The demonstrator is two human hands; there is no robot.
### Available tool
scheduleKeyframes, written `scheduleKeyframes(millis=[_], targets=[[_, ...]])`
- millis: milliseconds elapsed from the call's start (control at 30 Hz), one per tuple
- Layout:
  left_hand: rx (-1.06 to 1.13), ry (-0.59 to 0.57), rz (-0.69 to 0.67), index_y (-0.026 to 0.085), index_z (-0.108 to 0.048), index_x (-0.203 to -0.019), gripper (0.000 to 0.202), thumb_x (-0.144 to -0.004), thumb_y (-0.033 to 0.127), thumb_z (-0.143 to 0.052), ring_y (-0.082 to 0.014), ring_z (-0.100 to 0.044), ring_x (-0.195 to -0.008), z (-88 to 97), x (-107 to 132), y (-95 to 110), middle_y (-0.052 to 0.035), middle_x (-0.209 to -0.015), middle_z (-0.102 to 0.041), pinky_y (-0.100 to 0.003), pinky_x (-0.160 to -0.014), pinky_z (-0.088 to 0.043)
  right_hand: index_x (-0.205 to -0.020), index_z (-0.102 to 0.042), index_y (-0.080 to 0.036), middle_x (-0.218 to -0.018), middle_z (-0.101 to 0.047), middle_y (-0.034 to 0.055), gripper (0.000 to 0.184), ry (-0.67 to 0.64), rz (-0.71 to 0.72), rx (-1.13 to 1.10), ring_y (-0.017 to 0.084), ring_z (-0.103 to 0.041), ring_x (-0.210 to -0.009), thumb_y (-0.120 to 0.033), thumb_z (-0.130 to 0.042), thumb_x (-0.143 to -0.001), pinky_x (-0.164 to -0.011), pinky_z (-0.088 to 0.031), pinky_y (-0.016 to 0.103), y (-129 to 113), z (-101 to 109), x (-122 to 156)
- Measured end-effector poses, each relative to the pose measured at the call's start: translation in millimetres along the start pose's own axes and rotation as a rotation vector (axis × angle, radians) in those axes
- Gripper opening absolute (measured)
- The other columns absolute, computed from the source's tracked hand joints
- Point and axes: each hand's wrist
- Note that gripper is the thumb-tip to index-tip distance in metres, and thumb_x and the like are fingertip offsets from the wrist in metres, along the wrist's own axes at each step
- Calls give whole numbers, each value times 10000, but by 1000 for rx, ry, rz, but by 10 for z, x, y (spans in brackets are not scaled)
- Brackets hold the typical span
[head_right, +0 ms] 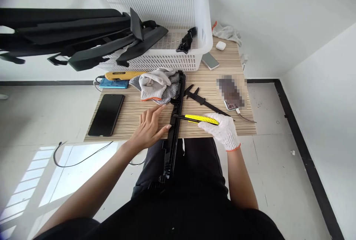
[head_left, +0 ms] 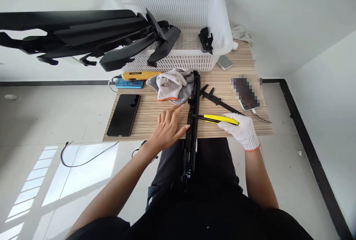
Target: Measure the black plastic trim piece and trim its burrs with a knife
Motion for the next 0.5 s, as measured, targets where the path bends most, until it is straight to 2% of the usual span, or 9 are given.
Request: scheduleKeyframes(millis=[100,167,233,267,367,433,500], targets=[[148,133,-55,151,-218,-1590,663,-1051,494,-398,-344,-439,-1392,93,-290,270,-239,-1537,-432,-545,-1161,-351,-1083,-798,-264,-915,-803,29,439,18,24,54,239,-756,-791,-589,-791,-787,-762,-598,372,21,-30,-12],[232,128,-186,185,-215,-1589,691,-1029,509,-457,-334,-385,-1464,115,-707,576,-211,-1569,-424,-522,-1214,-305,-1066,-802,-295,-928,-804,17,382,55,85,135,250,-756,-837,-580,-769,-815,-786,-583,382,17,-47,-19],[292,-3,-260,215,-216,-1601,743,-997,533,-510,-348,-350,-1505,53,-1245,900,-189,-1603,-404,-530,-1240,-266,-1075,-800,-316,-963,-805,9,345,70,139,184,256,-753,-892,-561,-753,-837,-810,-570,383,7,-58,-22],[303,-89,-250,219,-182,-1619,835,-959,558,-566,-375,-275,-1548,-11,-1525,1041,-191,-1641,-350,-557,-1251,-229,-1084,-797,-316,-978,-804,8,340,70,149,189,255,-750,-912,-553,-746,-845,-821,-565,380,3,-60,-22],[247,-458,-107,240,-57,-1655,1237,-740,691,-756,-479,149,-1578,-280,-2228,1309,-203,-1742,-8,-665,-1248,-75,-1069,-794,-285,-984,-801,17,345,66,152,191,245,-741,-929,-544,-749,-845,-840,-550,362,-1,-61,-15],[213,-622,-33,274,29,-1658,1375,-650,747,-779,-487,244,-1545,-458,-2499,1366,-178,-1738,136,-678,-1242,-28,-1043,-794,-273,-954,-797,15,327,61,158,211,231,-733,-899,-532,-751,-847,-819,-535,344,-5,-61,-10],[197,-667,8,304,81,-1652,1402,-630,789,-748,-480,250,-1542,-589,-2614,1365,-144,-1733,181,-669,-1245,-4,-1025,-794,-279,-917,-791,6,297,59,162,221,212,-723,-859,-518,-748,-855,-776,-517,321,-20,-63,-7]])
Point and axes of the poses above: each hand's wrist, its own x-axis away from the middle knuckle, its own z-axis out of the back of the hand, y = z × x
